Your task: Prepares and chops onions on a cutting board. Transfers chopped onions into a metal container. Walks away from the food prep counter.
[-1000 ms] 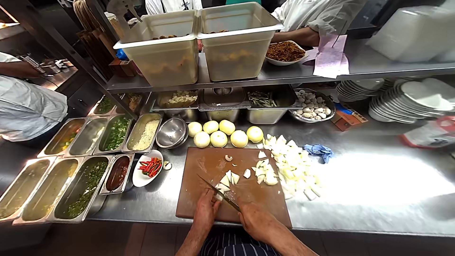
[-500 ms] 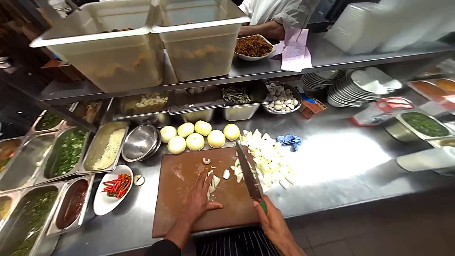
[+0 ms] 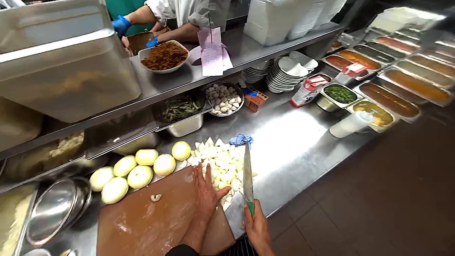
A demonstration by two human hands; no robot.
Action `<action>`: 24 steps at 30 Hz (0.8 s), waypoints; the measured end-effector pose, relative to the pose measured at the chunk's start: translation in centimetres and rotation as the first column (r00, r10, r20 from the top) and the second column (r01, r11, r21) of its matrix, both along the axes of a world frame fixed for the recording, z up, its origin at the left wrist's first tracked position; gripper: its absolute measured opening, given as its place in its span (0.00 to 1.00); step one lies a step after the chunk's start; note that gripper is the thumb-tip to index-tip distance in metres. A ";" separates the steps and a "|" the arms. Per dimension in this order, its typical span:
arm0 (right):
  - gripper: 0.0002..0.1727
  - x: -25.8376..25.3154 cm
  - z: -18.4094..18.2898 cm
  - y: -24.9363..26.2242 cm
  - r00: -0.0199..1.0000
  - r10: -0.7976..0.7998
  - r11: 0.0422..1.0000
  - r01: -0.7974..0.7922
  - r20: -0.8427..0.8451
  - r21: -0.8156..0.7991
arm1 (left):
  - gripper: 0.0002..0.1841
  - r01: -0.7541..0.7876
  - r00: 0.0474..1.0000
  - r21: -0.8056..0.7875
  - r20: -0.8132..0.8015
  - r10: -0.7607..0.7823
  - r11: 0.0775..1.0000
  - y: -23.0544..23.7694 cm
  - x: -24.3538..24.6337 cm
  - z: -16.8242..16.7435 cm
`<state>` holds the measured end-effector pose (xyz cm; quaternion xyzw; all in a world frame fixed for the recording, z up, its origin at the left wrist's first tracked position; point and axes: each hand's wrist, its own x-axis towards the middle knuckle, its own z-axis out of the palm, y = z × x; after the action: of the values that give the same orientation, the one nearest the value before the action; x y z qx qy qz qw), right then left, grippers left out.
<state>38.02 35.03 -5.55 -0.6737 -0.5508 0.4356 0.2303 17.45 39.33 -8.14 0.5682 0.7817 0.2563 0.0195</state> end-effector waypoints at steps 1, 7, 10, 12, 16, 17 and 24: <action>0.18 -0.6 -0.4 0.4 0.995 -0.030 1.000 0.030 -0.094 0.002 | 0.69 -0.006 1.000 -0.034 0.006 0.006 0.999 0.9 0.6 0.3; 0.24 -2.1 0.2 3.2 0.885 -0.110 0.994 0.099 -0.452 -0.047 | 0.46 0.060 0.983 -0.014 0.172 -0.056 0.998 3.3 1.4 3.2; 0.23 -0.8 1.9 3.9 0.918 -0.056 0.998 0.043 -0.393 -0.043 | 0.19 -0.208 0.976 -0.021 0.068 0.209 0.978 -2.2 -5.0 5.8; 0.22 0.8 3.0 3.9 0.926 -0.026 1.000 0.018 -0.377 -0.023 | 0.21 -0.416 0.901 -0.263 0.011 0.434 0.870 -6.9 -9.6 7.1; 0.19 2.9 3.6 3.1 0.921 -0.055 0.998 0.042 -0.385 -0.042 | 0.15 -0.311 0.891 -0.379 0.203 0.407 0.871 -8.1 -9.9 4.7; 0.19 2.9 3.8 3.0 0.922 -0.059 0.998 0.044 -0.383 -0.046 | 0.15 -0.261 0.895 -0.372 0.253 0.368 0.891 -6.8 -8.7 5.0; 0.21 2.7 5.8 1.8 0.881 0.453 0.890 -0.457 -0.135 0.003 | 0.11 -0.040 0.976 -0.142 0.205 0.069 0.989 -8.2 -6.5 2.6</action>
<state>40.71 36.84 0.22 -0.4987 -0.6705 0.5290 0.1480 10.93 31.11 -5.54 0.5138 0.8063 0.2606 0.1338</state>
